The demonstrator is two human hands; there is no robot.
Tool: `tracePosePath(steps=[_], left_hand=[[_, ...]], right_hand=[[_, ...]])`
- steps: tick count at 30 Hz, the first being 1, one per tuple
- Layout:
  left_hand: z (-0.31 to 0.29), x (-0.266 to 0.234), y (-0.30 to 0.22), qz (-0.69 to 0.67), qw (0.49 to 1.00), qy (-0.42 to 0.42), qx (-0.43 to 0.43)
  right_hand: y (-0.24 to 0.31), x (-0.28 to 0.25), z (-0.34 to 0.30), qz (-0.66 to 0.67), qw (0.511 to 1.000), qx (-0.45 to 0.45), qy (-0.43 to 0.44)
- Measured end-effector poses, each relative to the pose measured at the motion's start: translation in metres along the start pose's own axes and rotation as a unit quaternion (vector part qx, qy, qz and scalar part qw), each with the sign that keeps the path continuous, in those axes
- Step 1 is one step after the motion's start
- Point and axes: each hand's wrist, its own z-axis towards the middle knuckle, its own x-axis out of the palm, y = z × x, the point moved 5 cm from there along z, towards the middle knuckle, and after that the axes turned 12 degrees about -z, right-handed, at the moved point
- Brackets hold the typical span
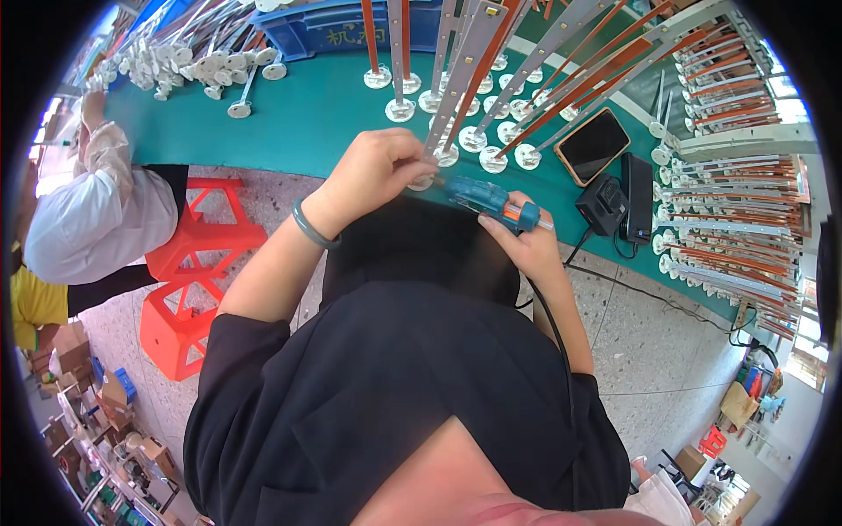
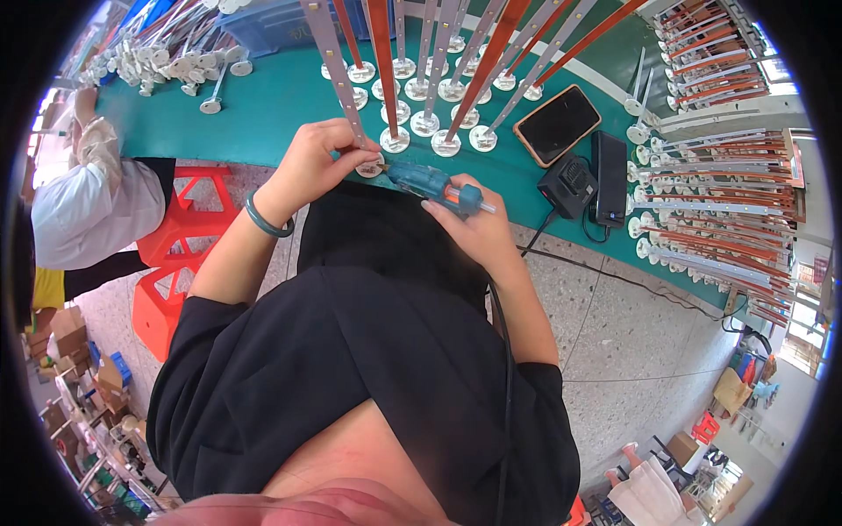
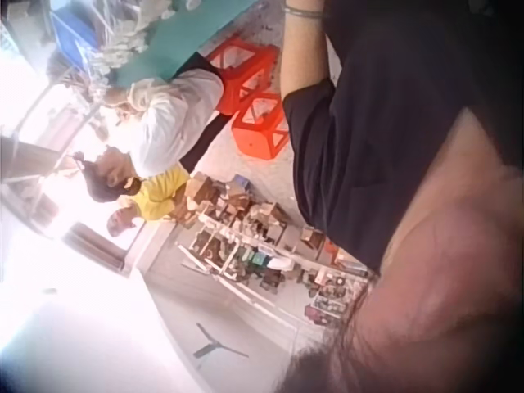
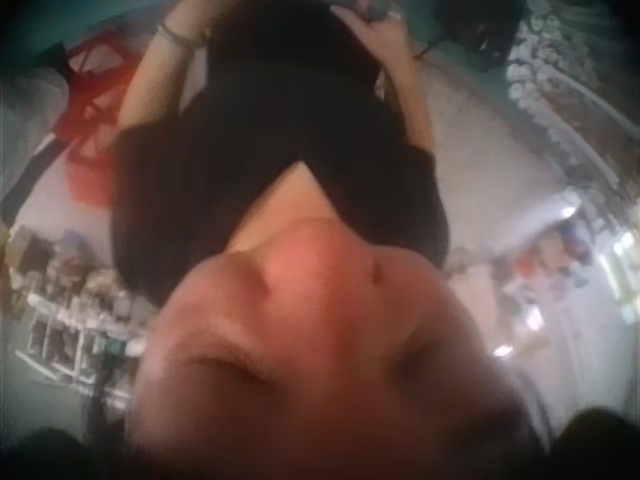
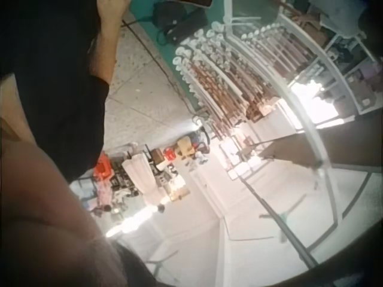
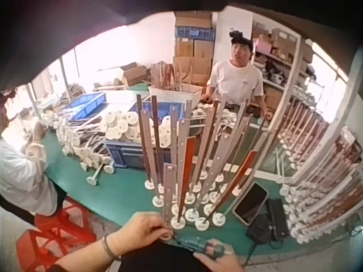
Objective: The person assembles lighting components by picking up circular bases with attached LED strips, applying adhesive to them with a hot glue gun, and positioning them upright on the workbench.
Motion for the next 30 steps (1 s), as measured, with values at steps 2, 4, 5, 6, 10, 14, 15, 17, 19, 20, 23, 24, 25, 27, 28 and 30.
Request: tracePosePath(steps=[2, 4, 5, 6, 10, 14, 15, 17, 19, 20, 23, 24, 25, 27, 28, 30], left_hand=[[-0.001, 0.000, 0.001, -0.003, 1.000, -0.001, -0.003], [-0.003, 0.001, 0.003, -0.006, 1.000, -0.004, -0.005], [-0.005, 0.002, 0.003, -0.005, 1.000, -0.009, -0.005], [-0.005, 0.002, 0.003, -0.005, 1.000, -0.015, -0.006], [-0.003, 0.014, -0.004, -0.011, 0.999, -0.025, 0.038], [0.000, 0.017, -0.005, -0.004, 0.998, -0.024, 0.055], [0.000, 0.018, -0.006, -0.005, 0.998, -0.017, 0.059], [0.001, 0.017, -0.008, -0.008, 0.998, -0.012, 0.061], [0.001, 0.017, -0.009, -0.011, 0.998, -0.006, 0.064], [0.001, 0.017, -0.008, -0.007, 0.998, -0.009, 0.061], [0.001, 0.018, -0.007, -0.005, 0.998, -0.017, 0.057], [0.001, 0.018, -0.007, -0.007, 0.998, -0.021, 0.056], [0.001, 0.019, -0.007, -0.007, 0.998, -0.020, 0.056], [0.002, 0.020, -0.005, -0.017, 0.999, -0.018, 0.046], [0.001, 0.020, -0.006, -0.016, 0.999, -0.018, 0.045], [0.001, 0.020, -0.005, -0.049, 0.998, -0.029, 0.027]], right_hand=[[-0.002, 0.000, 0.000, -0.004, 1.000, 0.003, -0.003], [-0.006, -0.001, -0.002, 0.010, 1.000, 0.006, -0.006], [-0.007, -0.002, -0.003, 0.009, 1.000, 0.005, -0.007], [-0.007, -0.004, -0.004, 0.034, 0.999, 0.004, -0.013], [-0.007, -0.009, -0.007, 0.007, 1.000, -0.002, -0.007], [-0.001, -0.008, -0.008, 0.033, 0.999, -0.003, -0.005], [-0.002, -0.008, -0.009, 0.019, 1.000, -0.002, -0.004], [-0.003, -0.008, -0.008, 0.005, 1.000, -0.003, -0.004], [-0.002, -0.007, -0.008, 0.004, 1.000, -0.010, -0.006], [-0.002, -0.008, -0.008, 0.005, 1.000, -0.010, -0.007], [-0.001, -0.007, -0.007, -0.019, 1.000, -0.008, -0.003], [0.000, -0.006, -0.007, -0.024, 1.000, -0.007, -0.005], [0.000, -0.006, -0.007, -0.029, 1.000, -0.005, -0.008], [-0.001, -0.003, -0.005, -0.045, 0.999, -0.007, -0.012], [-0.001, -0.002, -0.004, -0.060, 0.998, -0.012, -0.013], [0.000, 0.000, -0.004, -0.064, 0.998, -0.006, -0.014]])
